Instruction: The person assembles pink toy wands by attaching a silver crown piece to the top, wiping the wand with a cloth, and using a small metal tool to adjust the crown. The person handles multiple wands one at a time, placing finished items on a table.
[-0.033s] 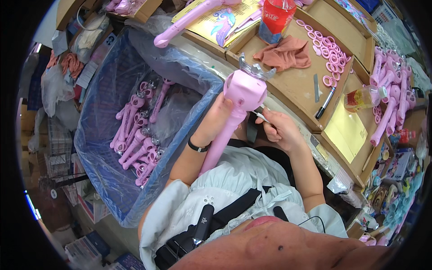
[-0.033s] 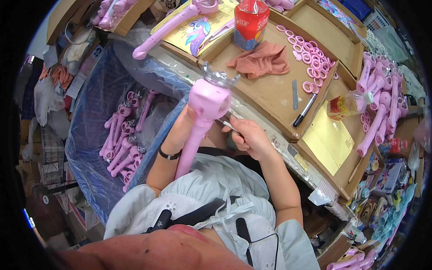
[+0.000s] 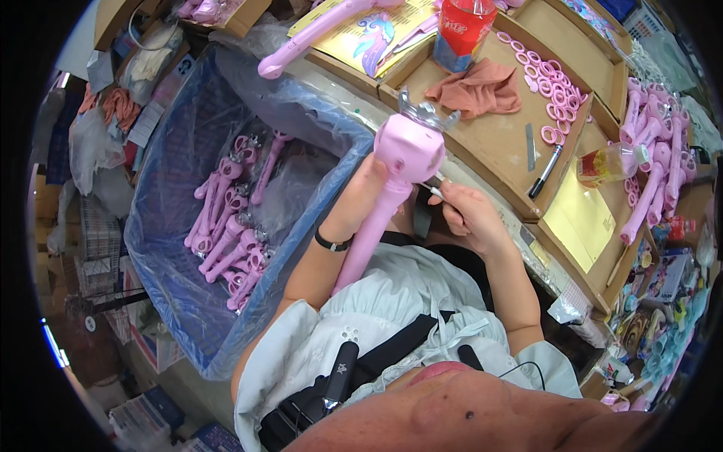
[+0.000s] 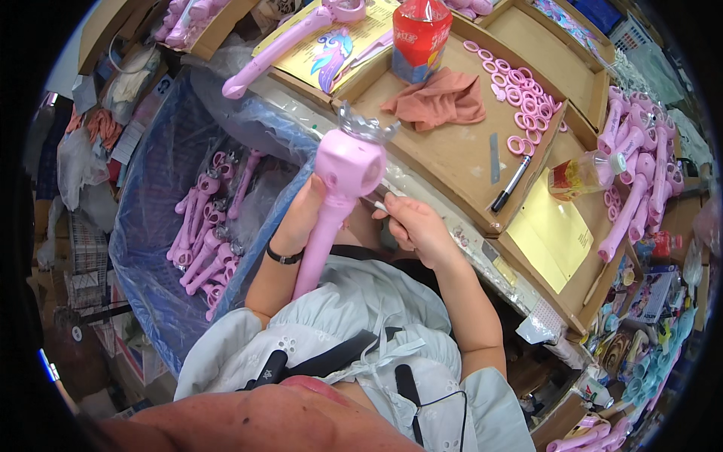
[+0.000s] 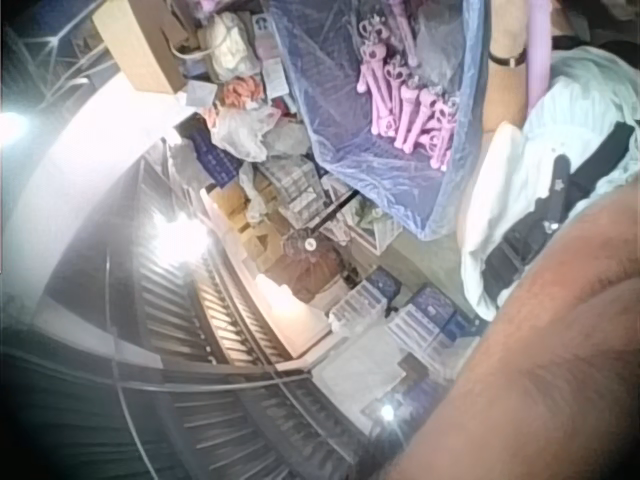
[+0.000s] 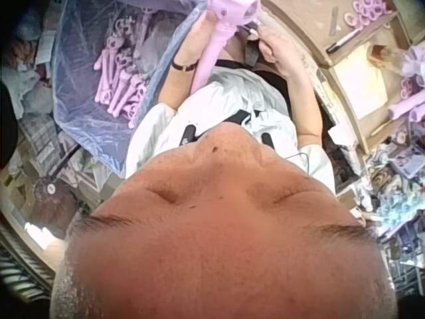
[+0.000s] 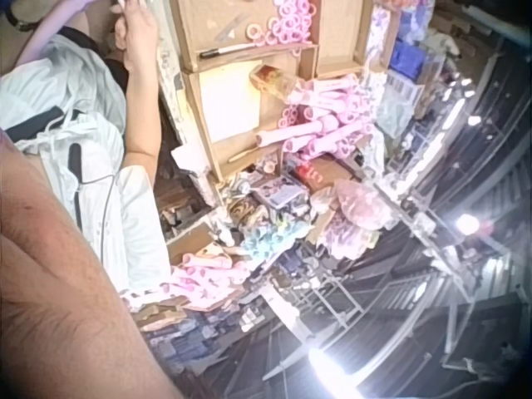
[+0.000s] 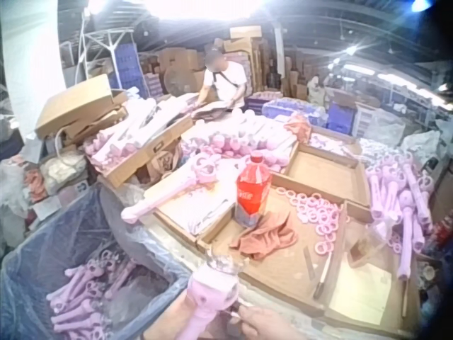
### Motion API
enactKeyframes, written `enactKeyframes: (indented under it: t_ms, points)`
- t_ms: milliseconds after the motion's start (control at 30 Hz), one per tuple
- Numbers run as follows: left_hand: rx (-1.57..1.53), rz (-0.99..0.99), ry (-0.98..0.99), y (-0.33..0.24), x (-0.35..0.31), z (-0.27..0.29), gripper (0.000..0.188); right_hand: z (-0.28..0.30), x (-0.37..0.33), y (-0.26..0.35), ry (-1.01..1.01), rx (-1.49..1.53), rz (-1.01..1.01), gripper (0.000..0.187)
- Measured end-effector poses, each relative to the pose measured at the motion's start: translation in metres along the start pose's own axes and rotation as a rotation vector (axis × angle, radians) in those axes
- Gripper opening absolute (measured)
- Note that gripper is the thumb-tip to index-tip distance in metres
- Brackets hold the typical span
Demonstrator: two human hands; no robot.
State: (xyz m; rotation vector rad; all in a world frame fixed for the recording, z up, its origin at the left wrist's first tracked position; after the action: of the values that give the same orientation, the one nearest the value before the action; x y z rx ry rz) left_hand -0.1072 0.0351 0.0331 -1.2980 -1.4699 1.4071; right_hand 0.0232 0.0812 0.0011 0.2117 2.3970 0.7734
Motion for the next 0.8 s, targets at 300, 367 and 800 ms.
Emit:
enactKeyframes:
  t_ms: [300,367,800]
  points:
    - [-0.433,0.056,0.096,0.015,0.011,0.006,0.070,-0.064,-0.072,0.071,-0.348,-1.079,1.107,0.012]
    - [-0.415,0.073,0.088,0.016,0.009,0.004,0.070,-0.078,-0.075,0.071,-0.357,-1.201,1.243,0.013]
    - [-0.322,0.083,0.073,0.012,0.004,-0.002,0.070,-0.082,-0.086,0.067,-0.414,-1.299,1.356,0.017]
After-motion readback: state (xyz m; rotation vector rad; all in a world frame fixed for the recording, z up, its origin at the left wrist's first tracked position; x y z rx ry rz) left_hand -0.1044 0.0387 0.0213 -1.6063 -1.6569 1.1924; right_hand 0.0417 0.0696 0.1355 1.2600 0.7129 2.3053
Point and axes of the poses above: each hand's wrist, its own x-axis towards the middle knuckle, its own z-axis out of the back of the hand, y = z × x, the point moved 10 cm from there along x, towards the middle knuckle, and after that the axes turned 9 degrees about x, right-handed, at the moved point
